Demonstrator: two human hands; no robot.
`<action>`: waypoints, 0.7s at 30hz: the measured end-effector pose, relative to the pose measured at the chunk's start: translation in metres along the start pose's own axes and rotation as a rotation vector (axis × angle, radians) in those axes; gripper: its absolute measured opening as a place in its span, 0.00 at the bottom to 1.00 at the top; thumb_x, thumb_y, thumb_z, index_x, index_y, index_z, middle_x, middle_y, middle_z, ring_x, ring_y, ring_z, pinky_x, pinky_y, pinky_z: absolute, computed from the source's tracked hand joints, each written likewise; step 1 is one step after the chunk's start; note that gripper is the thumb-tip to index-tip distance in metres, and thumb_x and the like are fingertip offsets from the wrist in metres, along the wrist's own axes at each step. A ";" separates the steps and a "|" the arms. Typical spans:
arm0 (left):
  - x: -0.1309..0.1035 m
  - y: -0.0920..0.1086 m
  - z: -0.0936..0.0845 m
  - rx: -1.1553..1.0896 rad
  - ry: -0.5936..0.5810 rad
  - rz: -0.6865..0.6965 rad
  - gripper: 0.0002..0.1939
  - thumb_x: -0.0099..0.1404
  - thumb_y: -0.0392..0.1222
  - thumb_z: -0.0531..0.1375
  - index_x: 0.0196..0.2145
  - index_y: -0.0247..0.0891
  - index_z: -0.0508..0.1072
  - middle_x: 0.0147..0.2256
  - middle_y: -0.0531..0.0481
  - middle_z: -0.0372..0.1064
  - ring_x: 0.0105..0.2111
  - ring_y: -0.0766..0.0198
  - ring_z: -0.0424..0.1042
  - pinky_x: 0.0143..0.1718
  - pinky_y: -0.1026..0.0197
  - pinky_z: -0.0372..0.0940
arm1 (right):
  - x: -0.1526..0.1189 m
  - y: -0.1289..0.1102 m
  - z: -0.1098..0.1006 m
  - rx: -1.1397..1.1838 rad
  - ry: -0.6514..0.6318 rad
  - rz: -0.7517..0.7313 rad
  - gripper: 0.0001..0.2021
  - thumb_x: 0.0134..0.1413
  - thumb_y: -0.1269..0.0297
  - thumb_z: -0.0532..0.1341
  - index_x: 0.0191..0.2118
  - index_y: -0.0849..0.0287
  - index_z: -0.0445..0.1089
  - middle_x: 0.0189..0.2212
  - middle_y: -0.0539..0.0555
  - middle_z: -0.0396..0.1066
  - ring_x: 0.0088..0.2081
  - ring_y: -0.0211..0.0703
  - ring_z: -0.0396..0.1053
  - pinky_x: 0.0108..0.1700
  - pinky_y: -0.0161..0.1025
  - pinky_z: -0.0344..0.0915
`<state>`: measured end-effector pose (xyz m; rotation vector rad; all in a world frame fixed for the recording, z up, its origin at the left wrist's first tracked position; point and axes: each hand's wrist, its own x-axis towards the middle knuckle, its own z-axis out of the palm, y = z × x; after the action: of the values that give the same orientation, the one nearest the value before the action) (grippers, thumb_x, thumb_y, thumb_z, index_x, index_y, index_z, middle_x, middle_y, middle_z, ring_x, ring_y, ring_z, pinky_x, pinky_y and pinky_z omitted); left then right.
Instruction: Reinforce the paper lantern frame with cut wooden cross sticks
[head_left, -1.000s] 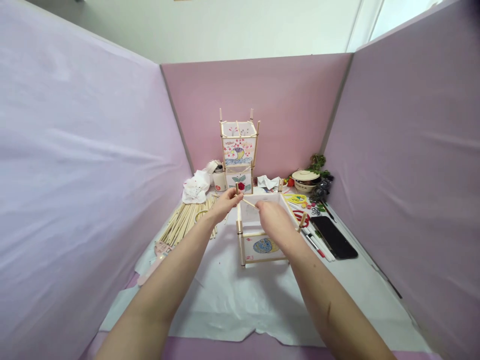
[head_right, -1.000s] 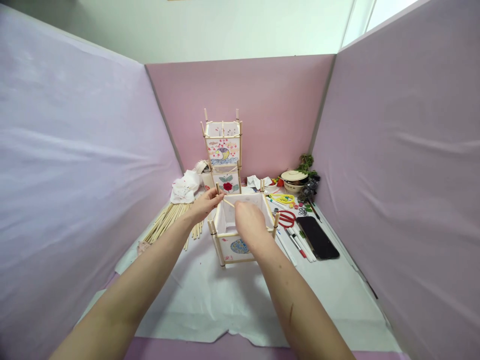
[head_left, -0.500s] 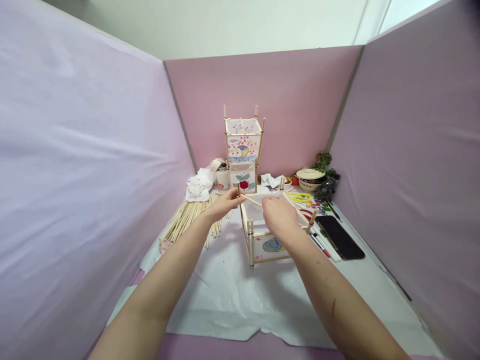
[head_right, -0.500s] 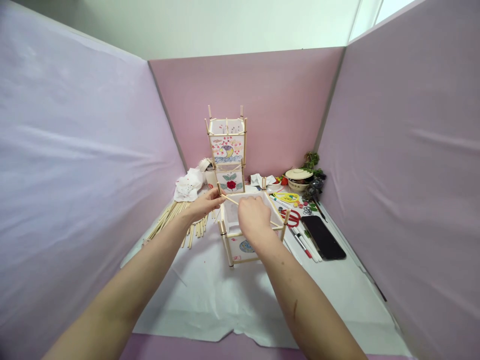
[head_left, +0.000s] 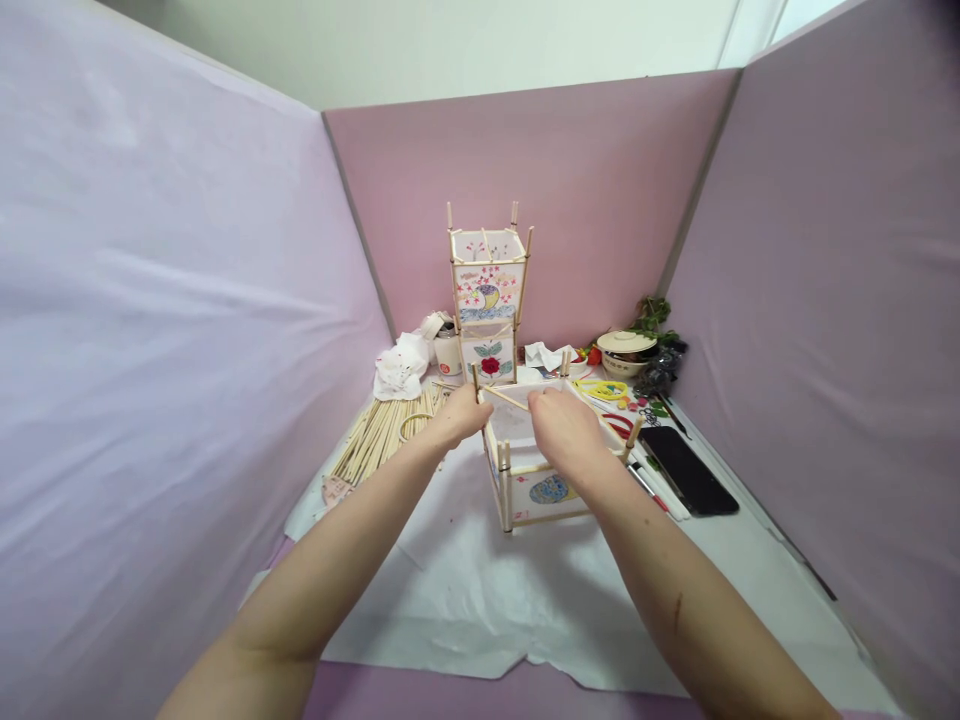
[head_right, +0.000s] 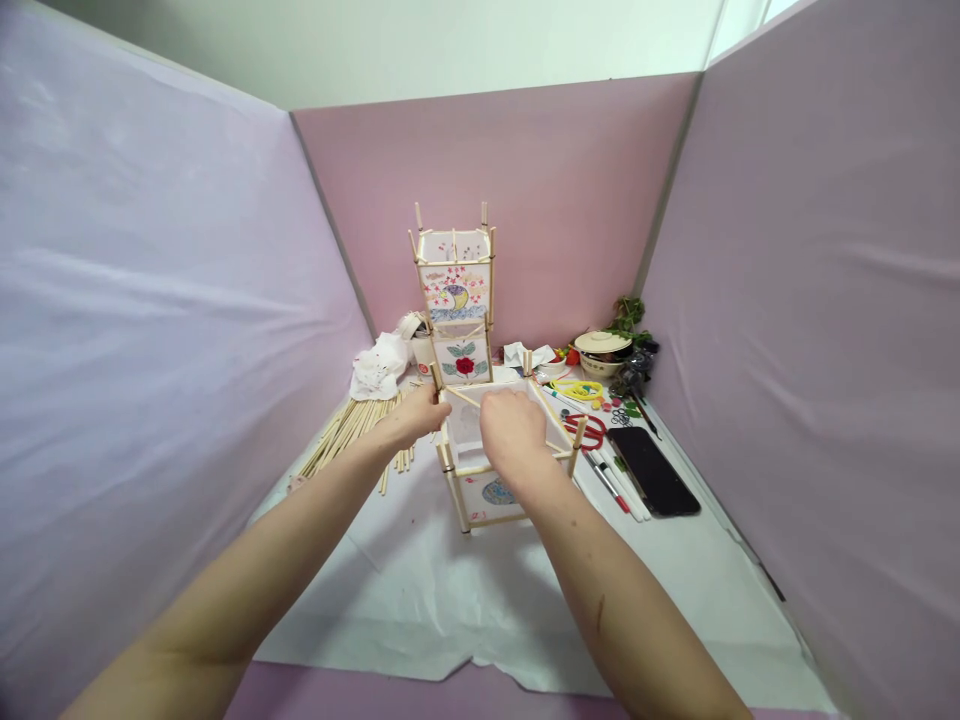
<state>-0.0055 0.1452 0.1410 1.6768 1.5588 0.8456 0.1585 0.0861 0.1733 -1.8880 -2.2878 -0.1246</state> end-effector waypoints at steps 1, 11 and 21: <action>0.002 -0.002 -0.001 0.015 0.016 -0.001 0.12 0.48 0.34 0.60 0.33 0.36 0.71 0.28 0.44 0.69 0.26 0.58 0.67 0.23 0.61 0.57 | 0.000 0.000 -0.001 0.002 -0.015 -0.001 0.16 0.52 0.82 0.50 0.39 0.65 0.72 0.36 0.63 0.74 0.40 0.54 0.73 0.36 0.40 0.64; -0.009 0.013 -0.009 0.269 -0.032 0.002 0.19 0.55 0.36 0.53 0.45 0.34 0.70 0.35 0.41 0.73 0.27 0.58 0.69 0.24 0.62 0.61 | -0.001 0.002 0.004 0.038 -0.041 -0.090 0.15 0.51 0.80 0.51 0.39 0.62 0.72 0.34 0.61 0.75 0.38 0.53 0.74 0.33 0.38 0.63; -0.011 0.015 -0.008 0.185 -0.027 0.062 0.17 0.57 0.38 0.55 0.44 0.35 0.72 0.39 0.42 0.74 0.35 0.56 0.71 0.33 0.61 0.65 | -0.006 -0.002 0.000 0.067 -0.054 -0.118 0.14 0.52 0.79 0.51 0.38 0.61 0.72 0.34 0.59 0.75 0.38 0.51 0.74 0.32 0.36 0.61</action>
<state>-0.0052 0.1336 0.1578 1.8683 1.6156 0.7250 0.1580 0.0801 0.1718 -1.7449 -2.4070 -0.0117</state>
